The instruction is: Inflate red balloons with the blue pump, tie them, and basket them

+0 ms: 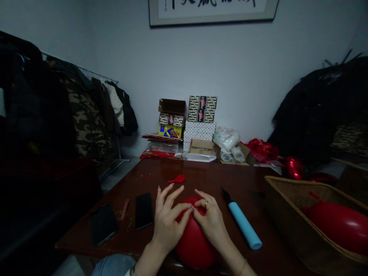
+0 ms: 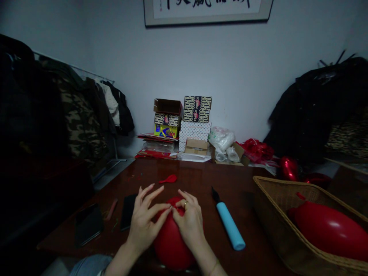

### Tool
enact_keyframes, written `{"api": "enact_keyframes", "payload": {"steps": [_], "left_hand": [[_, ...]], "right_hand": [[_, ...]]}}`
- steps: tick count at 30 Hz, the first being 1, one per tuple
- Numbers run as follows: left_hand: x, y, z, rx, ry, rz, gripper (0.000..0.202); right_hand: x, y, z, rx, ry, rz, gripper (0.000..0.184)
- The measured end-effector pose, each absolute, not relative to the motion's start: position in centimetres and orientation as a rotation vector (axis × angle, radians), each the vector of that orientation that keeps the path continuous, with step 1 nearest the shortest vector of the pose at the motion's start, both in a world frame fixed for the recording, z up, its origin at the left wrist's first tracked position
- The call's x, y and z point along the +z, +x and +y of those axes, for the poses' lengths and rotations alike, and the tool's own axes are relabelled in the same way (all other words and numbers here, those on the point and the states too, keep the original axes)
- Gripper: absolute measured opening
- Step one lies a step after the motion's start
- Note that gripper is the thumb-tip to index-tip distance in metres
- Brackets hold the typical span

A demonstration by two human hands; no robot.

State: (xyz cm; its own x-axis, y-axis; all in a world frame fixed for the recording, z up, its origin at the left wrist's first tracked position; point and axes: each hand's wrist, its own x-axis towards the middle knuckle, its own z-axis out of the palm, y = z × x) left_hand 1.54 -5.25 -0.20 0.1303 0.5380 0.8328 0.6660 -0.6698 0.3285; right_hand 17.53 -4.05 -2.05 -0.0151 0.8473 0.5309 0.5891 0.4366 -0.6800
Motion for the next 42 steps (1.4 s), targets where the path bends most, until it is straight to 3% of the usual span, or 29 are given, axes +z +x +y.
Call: {"api": "enact_keyframes", "payload": {"steps": [14,23,32,42], "left_hand": [[-0.3,1.6,-5.1,-1.103,-2.386,-1.286,0.018],[-2.1,2.2,-4.3,-1.420,-2.378,-1.434,0.014],[-1.2,1.8,-4.1,-1.684,-2.371,-1.581,0.013],[-1.1,1.2,-4.9,-1.326,-2.441,-1.479,0.015]], "right_hand": [[-2.4,16.9,-4.1,0.152,-1.248,-1.780,0.010],[-2.5,17.0,-4.2,0.096,-1.219,-1.840,0.007],[-2.5,17.2,-4.4,0.102,-1.236,-1.852,0.010],[-2.4,17.4,-4.4,0.108,-1.258,-1.801,0.009]]}}
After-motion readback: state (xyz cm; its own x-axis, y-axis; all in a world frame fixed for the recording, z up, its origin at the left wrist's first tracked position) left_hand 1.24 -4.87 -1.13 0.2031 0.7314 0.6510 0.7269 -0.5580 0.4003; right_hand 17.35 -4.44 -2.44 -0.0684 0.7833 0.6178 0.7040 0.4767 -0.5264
